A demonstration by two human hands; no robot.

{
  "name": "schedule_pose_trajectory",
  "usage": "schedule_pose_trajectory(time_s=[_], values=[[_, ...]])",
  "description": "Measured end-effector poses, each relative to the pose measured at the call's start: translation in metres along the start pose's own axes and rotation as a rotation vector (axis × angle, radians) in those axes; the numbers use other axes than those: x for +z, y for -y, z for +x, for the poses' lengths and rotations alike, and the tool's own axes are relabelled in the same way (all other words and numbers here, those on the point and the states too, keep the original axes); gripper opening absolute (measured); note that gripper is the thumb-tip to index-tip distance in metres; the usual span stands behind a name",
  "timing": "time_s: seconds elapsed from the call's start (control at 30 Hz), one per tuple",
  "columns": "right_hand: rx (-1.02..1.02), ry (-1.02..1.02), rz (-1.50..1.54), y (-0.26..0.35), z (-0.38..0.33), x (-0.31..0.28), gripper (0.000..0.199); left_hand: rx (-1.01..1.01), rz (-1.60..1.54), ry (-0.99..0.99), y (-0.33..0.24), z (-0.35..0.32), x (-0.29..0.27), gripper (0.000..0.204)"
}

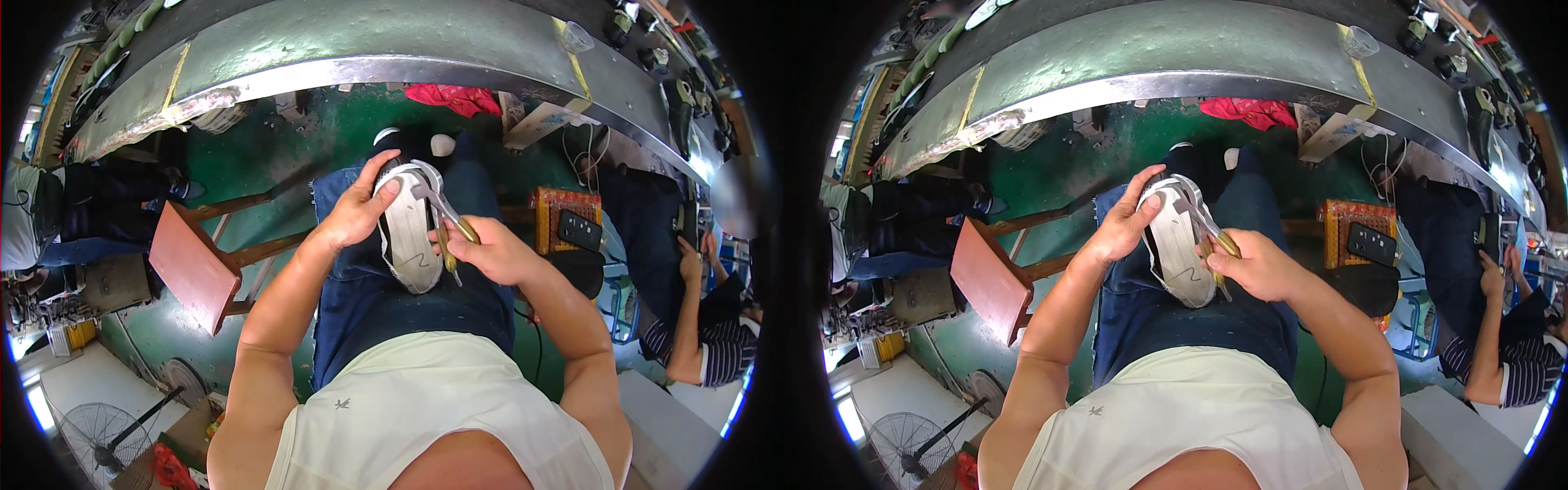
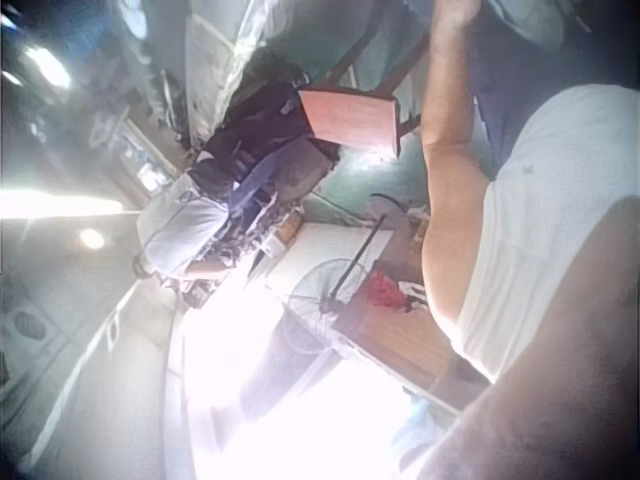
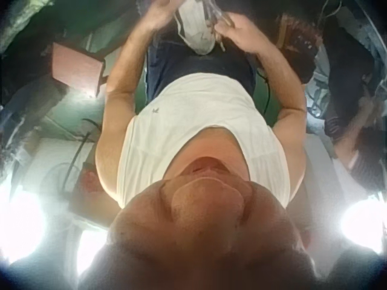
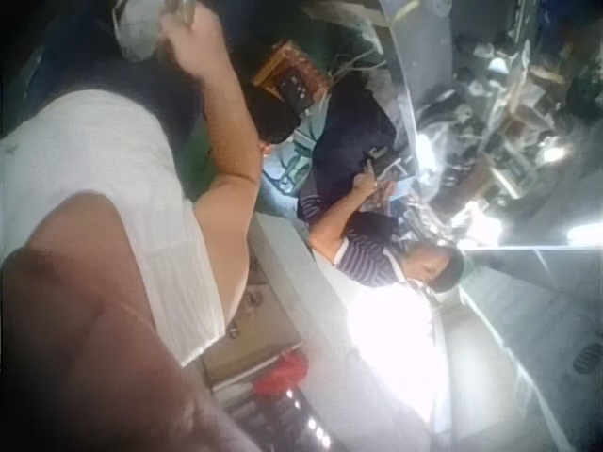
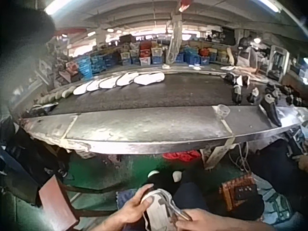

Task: The recorder is manually lasting shoes by pulling the upper material over the last and securing it with pincers and a hammer.

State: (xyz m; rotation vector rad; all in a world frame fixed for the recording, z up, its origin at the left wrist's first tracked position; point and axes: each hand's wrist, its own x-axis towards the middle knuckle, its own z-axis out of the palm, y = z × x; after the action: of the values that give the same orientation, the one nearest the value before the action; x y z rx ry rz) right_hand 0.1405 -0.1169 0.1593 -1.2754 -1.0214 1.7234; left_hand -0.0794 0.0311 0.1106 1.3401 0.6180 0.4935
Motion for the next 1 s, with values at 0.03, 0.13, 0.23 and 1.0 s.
schedule_pose_trajectory(time_s=[0.03,0.13,0.23,1.0], values=[[0.014,0.013,0.010,0.002,0.004,-0.001,0.024,0.017,0.016,-0.035,0.001,0.000,0.000,0.053],[0.069,0.040,-0.102,0.007,0.011,-0.011,0.022,0.066,-0.008,-0.102,0.005,0.003,0.003,0.049],[0.130,0.011,-0.395,0.014,0.020,-0.011,0.019,0.100,-0.061,-0.154,0.021,0.004,-0.003,0.046],[-0.440,-0.367,-0.580,0.016,-0.013,-0.014,0.032,0.067,0.061,-0.090,-0.011,0.022,0.033,0.052]])
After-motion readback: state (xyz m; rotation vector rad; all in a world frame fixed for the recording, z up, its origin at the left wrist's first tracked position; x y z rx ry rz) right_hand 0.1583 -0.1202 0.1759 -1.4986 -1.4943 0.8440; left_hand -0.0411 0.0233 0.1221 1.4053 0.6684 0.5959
